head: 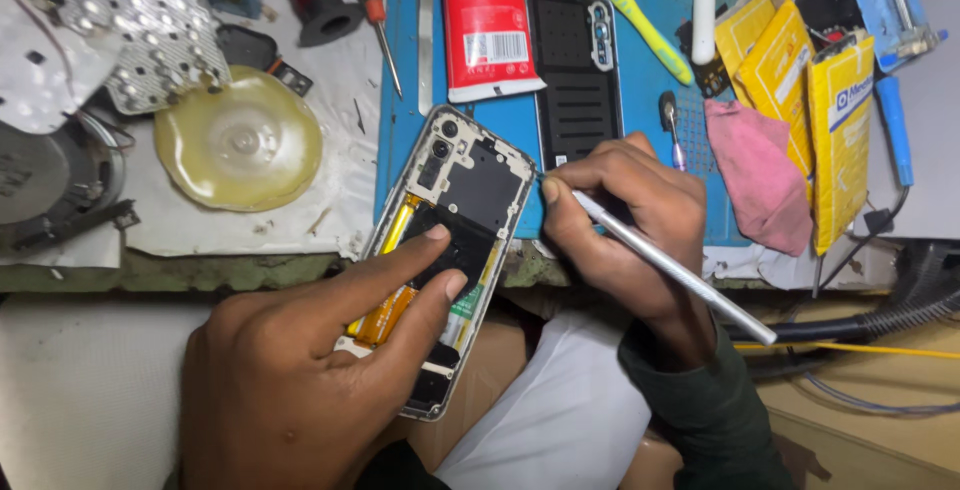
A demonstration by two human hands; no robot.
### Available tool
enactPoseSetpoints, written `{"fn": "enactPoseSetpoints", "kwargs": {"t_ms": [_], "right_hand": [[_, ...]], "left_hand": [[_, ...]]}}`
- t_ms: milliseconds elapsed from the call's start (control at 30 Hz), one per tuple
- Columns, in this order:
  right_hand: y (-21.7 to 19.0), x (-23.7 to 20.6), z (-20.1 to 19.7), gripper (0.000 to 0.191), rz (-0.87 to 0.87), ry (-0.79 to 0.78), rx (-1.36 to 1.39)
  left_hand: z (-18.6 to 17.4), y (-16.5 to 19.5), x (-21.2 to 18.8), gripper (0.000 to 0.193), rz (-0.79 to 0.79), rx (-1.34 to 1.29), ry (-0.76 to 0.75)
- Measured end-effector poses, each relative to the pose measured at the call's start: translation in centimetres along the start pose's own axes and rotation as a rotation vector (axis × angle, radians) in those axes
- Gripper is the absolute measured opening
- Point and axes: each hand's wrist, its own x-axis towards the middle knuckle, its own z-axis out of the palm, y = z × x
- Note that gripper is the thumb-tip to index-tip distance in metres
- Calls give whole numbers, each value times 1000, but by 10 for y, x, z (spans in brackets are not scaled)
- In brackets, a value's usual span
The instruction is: The person sits with a disassembled smartphone on their lap and uses a metal pry tool to scrape and lift the old battery and adhesive from the phone frame. They then pick up an adhesive tube and apply adhesive to the phone frame.
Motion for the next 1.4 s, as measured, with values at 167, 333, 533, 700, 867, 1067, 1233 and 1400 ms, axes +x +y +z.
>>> {"fn": "enactPoseSetpoints", "kwargs": {"t_ms": [167, 333, 533, 700, 867, 1067, 1233, 1400], "right_hand": [[-1, 0, -1, 10, -35, -26, 40], [-2, 0, -1, 11, -61, -33, 11], [-2, 1, -1, 12, -83, -29, -35], [-4, -1, -1, 13, -86, -2, -45], [-3, -1, -2, 13, -195, -73, 10], [-1, 1, -2, 13, -146, -71, 13], [-2, 1, -2, 12, -133, -31, 4], [-2, 1, -4, 13, -213, -124, 92]], "left_hand": [[1, -1, 1, 33, 18, 18, 16], [1, -1, 0, 33, 1, 21, 1], [0, -2, 0, 31, 18, 7, 13], [1, 0, 1, 32, -7, 31, 28], [0, 0, 1, 30, 20, -10, 15], [0, 1, 0, 30, -61, 16, 4], [0, 2, 0, 31, -23, 65, 36], [-1, 4, 1, 31, -69, 40, 9]]}}
